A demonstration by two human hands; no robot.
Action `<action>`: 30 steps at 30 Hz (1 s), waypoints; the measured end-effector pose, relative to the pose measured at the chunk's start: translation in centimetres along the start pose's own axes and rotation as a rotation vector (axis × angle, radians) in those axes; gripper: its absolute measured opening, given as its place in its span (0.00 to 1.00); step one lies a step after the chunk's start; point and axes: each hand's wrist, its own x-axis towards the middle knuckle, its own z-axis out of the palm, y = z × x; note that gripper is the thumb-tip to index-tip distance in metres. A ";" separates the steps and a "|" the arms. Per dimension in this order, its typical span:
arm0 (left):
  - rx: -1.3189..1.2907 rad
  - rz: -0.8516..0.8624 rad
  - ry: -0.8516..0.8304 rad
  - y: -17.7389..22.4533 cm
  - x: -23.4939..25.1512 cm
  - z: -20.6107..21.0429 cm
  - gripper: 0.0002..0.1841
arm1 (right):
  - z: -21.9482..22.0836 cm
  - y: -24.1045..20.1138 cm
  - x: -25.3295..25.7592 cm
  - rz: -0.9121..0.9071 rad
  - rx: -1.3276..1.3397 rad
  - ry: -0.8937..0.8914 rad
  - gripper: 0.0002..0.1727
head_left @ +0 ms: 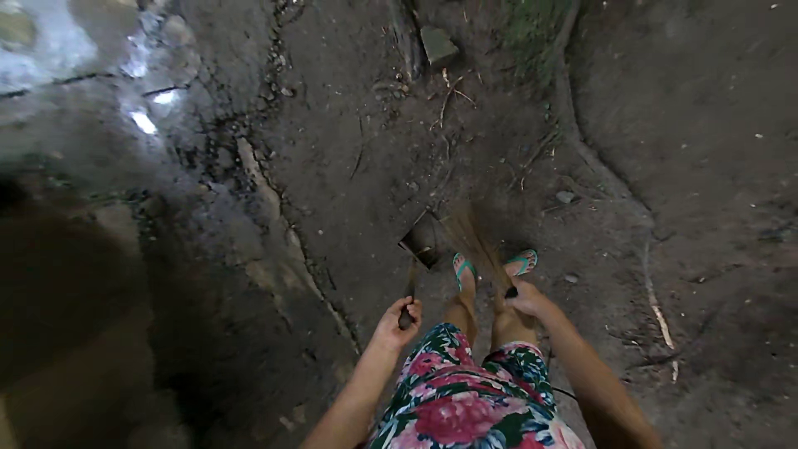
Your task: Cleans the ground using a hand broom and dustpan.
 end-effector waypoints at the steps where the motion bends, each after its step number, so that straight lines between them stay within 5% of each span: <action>1: 0.022 -0.014 -0.012 0.5 -0.1 -0.1 0.11 | 0.1 0.7 -1.1 -0.030 -0.009 -0.047 0.44; 4: 0.056 -0.014 -0.007 1.5 -0.6 -0.6 0.10 | 2.4 2.3 -3.6 -0.017 0.104 -0.021 0.44; 10: 0.090 0.019 0.067 1.1 -2.8 -3.5 0.11 | 8.3 0.3 -2.5 0.295 0.349 0.308 0.45; 13: 0.222 0.074 0.124 -0.3 -2.9 -4.1 0.11 | 8.7 -2.1 -1.7 0.327 0.300 0.187 0.41; 19: 0.286 0.100 0.161 -0.6 -0.3 -3.3 0.10 | 8.9 -2.2 -2.6 0.049 0.360 -0.104 0.38; 27: 0.272 -0.042 0.069 2.3 0.4 -2.8 0.14 | 6.3 -4.6 -2.8 0.174 0.245 0.168 0.48; 30: 0.271 -0.033 0.082 2.5 0.5 -2.7 0.13 | 7.7 -4.9 -0.3 0.187 0.150 0.056 0.46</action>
